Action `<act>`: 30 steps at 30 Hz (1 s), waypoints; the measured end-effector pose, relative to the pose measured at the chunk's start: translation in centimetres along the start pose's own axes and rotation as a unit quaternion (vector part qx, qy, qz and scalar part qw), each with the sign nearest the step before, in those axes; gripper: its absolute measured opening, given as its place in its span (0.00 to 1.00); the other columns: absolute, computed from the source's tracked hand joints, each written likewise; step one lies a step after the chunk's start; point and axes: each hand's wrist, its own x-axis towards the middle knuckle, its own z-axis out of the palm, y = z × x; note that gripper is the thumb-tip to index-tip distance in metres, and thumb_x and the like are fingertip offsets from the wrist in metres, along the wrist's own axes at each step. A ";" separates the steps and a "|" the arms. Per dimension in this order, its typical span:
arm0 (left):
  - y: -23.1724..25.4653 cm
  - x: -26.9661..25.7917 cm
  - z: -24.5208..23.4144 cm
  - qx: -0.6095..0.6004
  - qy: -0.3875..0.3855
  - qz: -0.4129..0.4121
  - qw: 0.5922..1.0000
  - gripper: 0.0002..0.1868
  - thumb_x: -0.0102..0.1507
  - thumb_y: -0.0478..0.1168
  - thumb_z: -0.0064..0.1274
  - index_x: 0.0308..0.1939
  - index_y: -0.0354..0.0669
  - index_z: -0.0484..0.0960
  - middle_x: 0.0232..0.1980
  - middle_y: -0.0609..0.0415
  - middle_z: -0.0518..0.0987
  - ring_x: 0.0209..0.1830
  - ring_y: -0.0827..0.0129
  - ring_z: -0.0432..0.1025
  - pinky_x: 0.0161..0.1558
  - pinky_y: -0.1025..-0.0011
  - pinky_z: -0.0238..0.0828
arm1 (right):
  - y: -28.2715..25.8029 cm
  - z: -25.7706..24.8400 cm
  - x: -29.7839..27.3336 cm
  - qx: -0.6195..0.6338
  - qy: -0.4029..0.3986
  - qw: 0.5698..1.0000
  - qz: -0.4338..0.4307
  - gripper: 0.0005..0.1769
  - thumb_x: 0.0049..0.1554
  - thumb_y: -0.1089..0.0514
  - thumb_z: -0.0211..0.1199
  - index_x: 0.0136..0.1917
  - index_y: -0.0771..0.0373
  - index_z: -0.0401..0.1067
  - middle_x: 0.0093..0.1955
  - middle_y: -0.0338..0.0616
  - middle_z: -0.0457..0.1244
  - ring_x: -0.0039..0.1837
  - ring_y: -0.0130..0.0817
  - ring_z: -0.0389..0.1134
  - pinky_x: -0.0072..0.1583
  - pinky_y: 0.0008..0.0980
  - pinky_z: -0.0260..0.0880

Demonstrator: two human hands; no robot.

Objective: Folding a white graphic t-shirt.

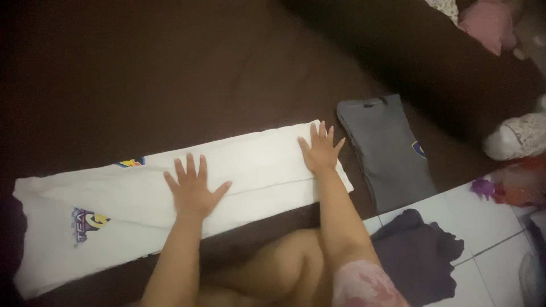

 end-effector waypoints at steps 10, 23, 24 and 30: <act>0.2 0.1 -0.3 0.021 -0.033 -0.006 0.999 0.62 0.56 0.86 0.30 0.82 0.54 0.41 0.85 0.47 0.36 0.83 0.46 0.26 0.73 0.36 0.20 | -7.6 1.1 -4.6 -0.061 -0.064 0.980 -0.179 0.45 0.64 0.28 0.37 0.84 0.51 0.38 0.88 0.43 0.31 0.86 0.46 0.25 0.77 0.67 0.17; 0.1 0.0 -0.8 0.013 -0.044 -0.003 0.999 0.61 0.56 0.86 0.29 0.82 0.54 0.40 0.85 0.47 0.36 0.83 0.46 0.26 0.73 0.37 0.19 | 5.6 -1.0 -2.2 0.081 0.073 0.993 0.042 0.41 0.57 0.37 0.64 0.73 0.67 0.63 0.76 0.59 0.54 0.77 0.53 0.53 0.74 0.49 0.52; 0.1 0.0 -0.8 0.013 -0.044 -0.004 0.999 0.61 0.56 0.86 0.29 0.82 0.54 0.40 0.85 0.47 0.36 0.83 0.46 0.26 0.73 0.37 0.19 | 5.3 -2.5 -2.9 0.081 0.072 0.993 0.041 0.41 0.57 0.37 0.64 0.73 0.67 0.63 0.76 0.59 0.54 0.77 0.53 0.53 0.74 0.49 0.52; 0.3 0.2 -0.4 0.038 -0.050 -0.012 0.998 0.62 0.56 0.86 0.30 0.82 0.54 0.39 0.85 0.47 0.35 0.83 0.46 0.26 0.73 0.36 0.18 | 5.9 -5.6 -4.2 0.217 -0.048 0.953 0.206 0.37 0.51 0.36 0.71 0.59 0.69 0.73 0.55 0.58 0.69 0.55 0.48 0.71 0.57 0.44 0.71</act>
